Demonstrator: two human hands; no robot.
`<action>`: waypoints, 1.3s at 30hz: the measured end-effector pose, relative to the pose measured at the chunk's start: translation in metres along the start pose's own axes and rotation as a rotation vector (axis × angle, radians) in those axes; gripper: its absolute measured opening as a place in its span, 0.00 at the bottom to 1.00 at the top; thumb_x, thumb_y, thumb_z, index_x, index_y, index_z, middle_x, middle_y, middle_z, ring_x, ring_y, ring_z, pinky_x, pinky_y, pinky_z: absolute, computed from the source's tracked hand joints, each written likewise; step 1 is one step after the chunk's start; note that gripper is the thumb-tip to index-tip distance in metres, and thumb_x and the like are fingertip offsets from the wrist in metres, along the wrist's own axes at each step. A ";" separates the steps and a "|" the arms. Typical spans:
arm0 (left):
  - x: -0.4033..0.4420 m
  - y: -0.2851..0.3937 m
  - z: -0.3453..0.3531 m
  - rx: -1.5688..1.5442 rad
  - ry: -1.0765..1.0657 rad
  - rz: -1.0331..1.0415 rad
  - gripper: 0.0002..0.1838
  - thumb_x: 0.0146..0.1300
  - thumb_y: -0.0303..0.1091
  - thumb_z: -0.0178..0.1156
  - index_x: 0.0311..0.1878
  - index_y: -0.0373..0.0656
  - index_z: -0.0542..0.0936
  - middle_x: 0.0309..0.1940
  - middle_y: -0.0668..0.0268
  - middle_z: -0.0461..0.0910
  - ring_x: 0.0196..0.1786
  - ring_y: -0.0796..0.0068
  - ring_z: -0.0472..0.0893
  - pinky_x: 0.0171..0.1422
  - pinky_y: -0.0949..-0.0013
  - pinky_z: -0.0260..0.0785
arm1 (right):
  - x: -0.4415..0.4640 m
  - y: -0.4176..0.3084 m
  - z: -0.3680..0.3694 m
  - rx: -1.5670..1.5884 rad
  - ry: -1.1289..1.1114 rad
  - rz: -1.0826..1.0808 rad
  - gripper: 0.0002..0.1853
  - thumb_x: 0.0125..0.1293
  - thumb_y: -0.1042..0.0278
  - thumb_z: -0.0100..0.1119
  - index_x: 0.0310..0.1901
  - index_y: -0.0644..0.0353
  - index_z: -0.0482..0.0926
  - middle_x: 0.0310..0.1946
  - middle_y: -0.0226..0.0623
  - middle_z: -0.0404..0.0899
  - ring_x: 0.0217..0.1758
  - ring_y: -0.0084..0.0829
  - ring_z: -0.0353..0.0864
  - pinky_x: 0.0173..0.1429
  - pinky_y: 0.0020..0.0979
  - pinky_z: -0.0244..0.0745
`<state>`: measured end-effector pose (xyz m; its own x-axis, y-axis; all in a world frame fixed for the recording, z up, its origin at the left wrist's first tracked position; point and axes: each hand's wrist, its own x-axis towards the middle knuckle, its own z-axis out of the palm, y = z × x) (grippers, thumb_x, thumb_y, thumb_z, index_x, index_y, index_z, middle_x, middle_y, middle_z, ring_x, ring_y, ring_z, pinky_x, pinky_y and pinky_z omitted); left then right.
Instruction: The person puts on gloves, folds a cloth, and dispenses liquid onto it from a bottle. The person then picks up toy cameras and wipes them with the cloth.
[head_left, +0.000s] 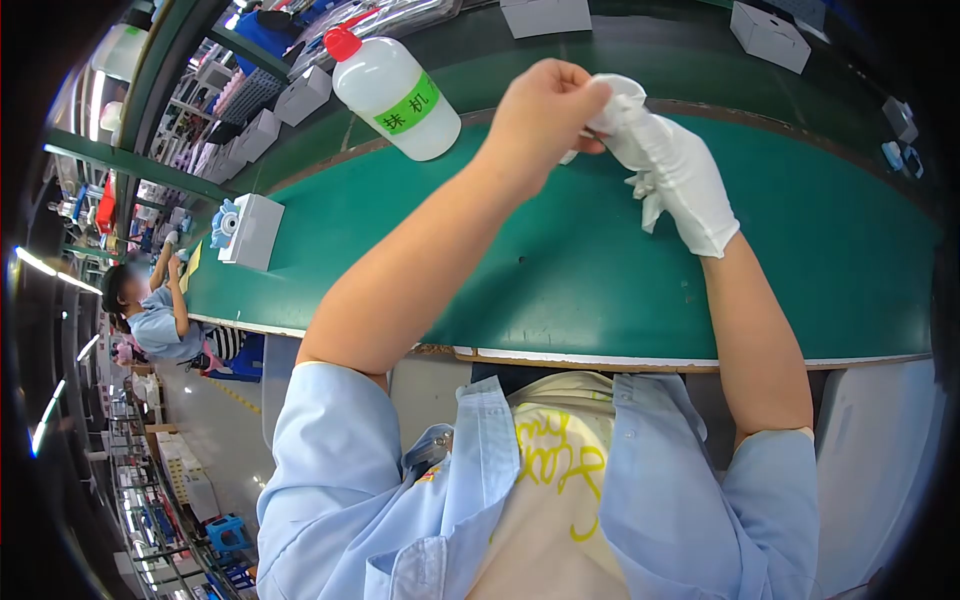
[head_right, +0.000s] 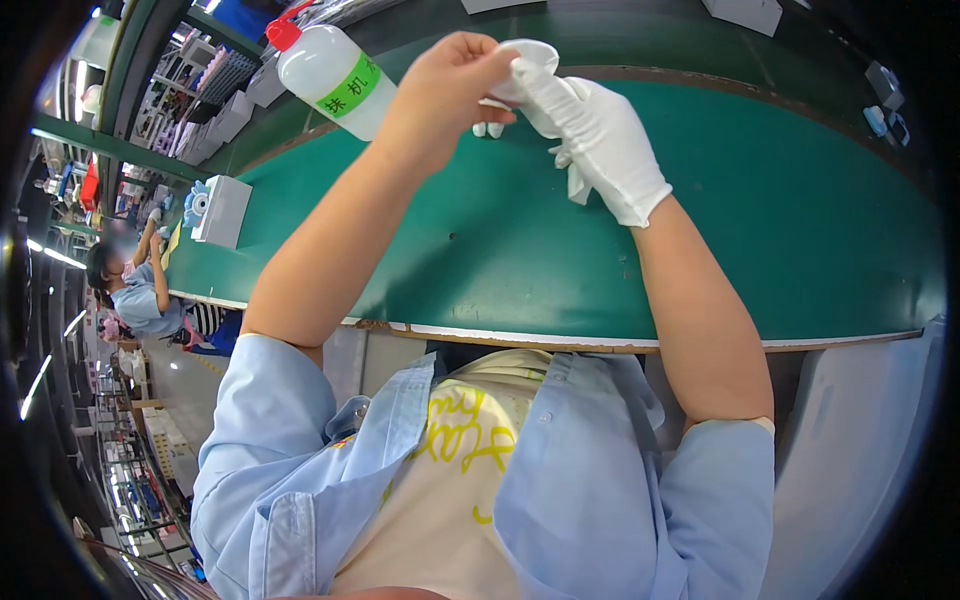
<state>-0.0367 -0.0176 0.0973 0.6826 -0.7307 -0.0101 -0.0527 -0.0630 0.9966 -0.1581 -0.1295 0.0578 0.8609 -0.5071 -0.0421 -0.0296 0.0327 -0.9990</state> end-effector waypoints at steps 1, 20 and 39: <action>-0.002 -0.004 0.003 0.033 -0.019 -0.012 0.15 0.66 0.37 0.63 0.48 0.37 0.74 0.40 0.63 0.80 0.38 0.74 0.81 0.41 0.71 0.77 | 0.002 0.000 0.000 -0.003 -0.004 0.051 0.27 0.64 0.36 0.61 0.35 0.59 0.79 0.25 0.27 0.73 0.24 0.19 0.70 0.29 0.22 0.68; -0.021 -0.035 -0.002 1.059 -0.018 0.488 0.09 0.63 0.24 0.54 0.44 0.36 0.79 0.35 0.52 0.83 0.37 0.56 0.82 0.44 0.61 0.75 | 0.011 0.020 0.007 -0.315 0.045 -0.387 0.09 0.66 0.65 0.56 0.40 0.59 0.82 0.33 0.39 0.82 0.36 0.37 0.80 0.45 0.33 0.75; 0.021 -0.060 -0.017 0.740 -0.333 0.894 0.28 0.59 0.35 0.63 0.64 0.40 0.74 0.65 0.53 0.72 0.64 0.54 0.74 0.66 0.58 0.69 | 0.000 0.030 0.027 -0.383 -0.252 -0.577 0.06 0.63 0.72 0.59 0.30 0.63 0.78 0.24 0.36 0.78 0.27 0.31 0.75 0.36 0.33 0.72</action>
<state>-0.0065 -0.0178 0.0385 -0.0238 -0.8475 0.5302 -0.8897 0.2598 0.3753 -0.1455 -0.1051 0.0283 0.8823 -0.1379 0.4500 0.3279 -0.5056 -0.7980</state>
